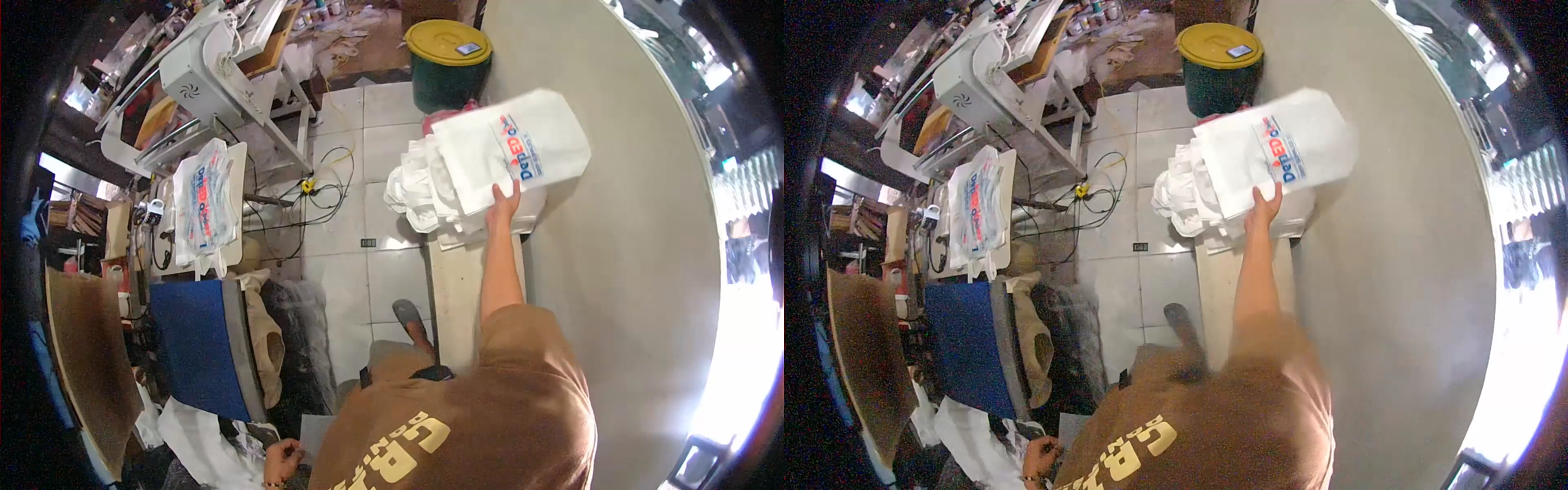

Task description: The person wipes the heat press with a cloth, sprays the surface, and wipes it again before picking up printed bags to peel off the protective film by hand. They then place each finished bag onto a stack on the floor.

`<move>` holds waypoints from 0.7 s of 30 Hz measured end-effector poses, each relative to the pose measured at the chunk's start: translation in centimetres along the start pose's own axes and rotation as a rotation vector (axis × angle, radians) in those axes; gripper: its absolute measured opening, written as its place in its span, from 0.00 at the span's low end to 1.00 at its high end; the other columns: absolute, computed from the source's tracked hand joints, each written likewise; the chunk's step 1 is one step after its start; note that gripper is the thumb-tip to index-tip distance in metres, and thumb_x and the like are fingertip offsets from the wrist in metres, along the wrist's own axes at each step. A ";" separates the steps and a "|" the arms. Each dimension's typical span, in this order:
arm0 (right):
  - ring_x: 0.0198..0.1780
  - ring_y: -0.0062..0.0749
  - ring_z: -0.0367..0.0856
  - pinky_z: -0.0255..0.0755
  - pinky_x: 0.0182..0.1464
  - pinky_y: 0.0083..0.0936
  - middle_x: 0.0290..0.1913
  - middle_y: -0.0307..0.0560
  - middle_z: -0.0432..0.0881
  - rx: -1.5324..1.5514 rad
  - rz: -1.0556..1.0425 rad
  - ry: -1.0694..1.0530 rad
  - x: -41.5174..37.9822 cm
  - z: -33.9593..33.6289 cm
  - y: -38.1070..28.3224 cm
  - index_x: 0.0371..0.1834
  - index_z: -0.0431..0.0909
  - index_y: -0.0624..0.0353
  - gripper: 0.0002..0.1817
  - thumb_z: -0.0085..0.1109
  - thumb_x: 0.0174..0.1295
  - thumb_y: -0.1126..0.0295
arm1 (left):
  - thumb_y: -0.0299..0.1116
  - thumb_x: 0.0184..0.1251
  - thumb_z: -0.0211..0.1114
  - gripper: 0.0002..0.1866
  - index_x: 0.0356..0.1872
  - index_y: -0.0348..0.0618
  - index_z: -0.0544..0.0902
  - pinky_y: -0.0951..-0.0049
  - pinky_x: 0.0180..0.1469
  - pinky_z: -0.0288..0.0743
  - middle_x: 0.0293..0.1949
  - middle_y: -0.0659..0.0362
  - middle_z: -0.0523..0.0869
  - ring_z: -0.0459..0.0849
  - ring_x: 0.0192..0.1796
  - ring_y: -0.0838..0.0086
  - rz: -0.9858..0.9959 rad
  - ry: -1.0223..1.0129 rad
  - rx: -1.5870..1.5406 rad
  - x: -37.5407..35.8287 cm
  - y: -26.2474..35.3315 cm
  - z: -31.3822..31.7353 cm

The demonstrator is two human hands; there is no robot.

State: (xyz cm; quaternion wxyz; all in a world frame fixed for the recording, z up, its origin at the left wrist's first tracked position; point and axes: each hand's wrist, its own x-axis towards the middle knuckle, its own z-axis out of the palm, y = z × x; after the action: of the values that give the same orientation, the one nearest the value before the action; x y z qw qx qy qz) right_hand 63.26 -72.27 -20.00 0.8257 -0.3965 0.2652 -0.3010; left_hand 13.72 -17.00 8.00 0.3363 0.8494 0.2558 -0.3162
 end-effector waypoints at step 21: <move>0.77 0.65 0.47 0.50 0.76 0.46 0.79 0.69 0.42 -1.393 0.607 0.002 4.3 -5.1 11.4 0.80 0.25 0.54 0.77 0.70 0.41 0.28 | 0.20 0.51 0.63 0.11 0.38 0.37 0.85 0.60 0.41 0.76 0.33 0.47 0.82 0.82 0.37 0.51 -0.045 0.576 0.376 1.1 5.8 2.5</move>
State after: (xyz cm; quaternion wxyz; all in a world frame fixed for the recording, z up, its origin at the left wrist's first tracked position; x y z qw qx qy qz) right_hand 65.96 -72.12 -32.94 0.4307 -0.7357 0.4922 0.1761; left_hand 17.35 -22.31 8.15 0.0809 0.9450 0.2961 -0.1125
